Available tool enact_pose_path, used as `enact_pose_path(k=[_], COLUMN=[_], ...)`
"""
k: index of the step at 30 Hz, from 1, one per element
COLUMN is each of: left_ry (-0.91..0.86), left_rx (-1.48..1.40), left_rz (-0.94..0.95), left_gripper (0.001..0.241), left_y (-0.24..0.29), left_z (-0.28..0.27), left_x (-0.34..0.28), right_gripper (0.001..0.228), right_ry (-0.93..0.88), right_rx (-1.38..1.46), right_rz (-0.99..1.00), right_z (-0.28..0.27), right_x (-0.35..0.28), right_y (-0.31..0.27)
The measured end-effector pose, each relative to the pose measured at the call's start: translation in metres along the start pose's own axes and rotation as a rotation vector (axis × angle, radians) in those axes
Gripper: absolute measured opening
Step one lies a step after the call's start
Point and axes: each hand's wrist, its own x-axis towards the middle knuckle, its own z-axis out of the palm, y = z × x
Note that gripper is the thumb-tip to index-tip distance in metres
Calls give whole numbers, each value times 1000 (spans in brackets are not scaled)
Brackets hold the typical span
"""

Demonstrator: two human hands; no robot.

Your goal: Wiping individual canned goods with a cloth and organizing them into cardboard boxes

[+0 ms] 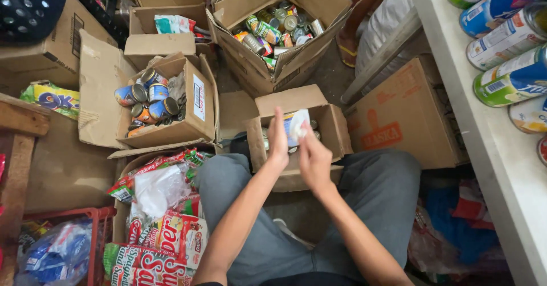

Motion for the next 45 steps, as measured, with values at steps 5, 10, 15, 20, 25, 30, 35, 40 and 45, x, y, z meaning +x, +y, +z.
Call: enact_pose_path(k=[5,10,15,20,25,30,35,40,45], left_ry=[-97,-51,-148,-150,-57,-87,-105,-30,-91], left_rx=[-102,-130,-52,-315,-179,-152,-155,-120,-175], left_rz=[-99,-88,-74,-154,-23,-37,-87,-63,-173], left_gripper=[60,52,52,43,46,42,57,57,55], left_y=[-38,-25,-27,-56,-39,-55,-29,-64,-59], left_z=[5,4,3,-2,-3,-9,1,-6,6], left_x=[8,9,6,38,26,31,10,24,16], right_gripper=[27,31,23,20,24,22,24,21,19], right_ry=[50,14,54,110,70,128,164,78,147], right_rx=[2,-100,38,11,12,160,134,-4,97], right_rz=[165,8,245,118,-65,252,227,65,334], right_z=[-10,-18,-19,-18,-25,-22,-17,-23,-26], right_x=[28,8,10,17,13,30,7,4,18], right_y=[-14,-28,24,-13,-32,-14,-17,-19,1])
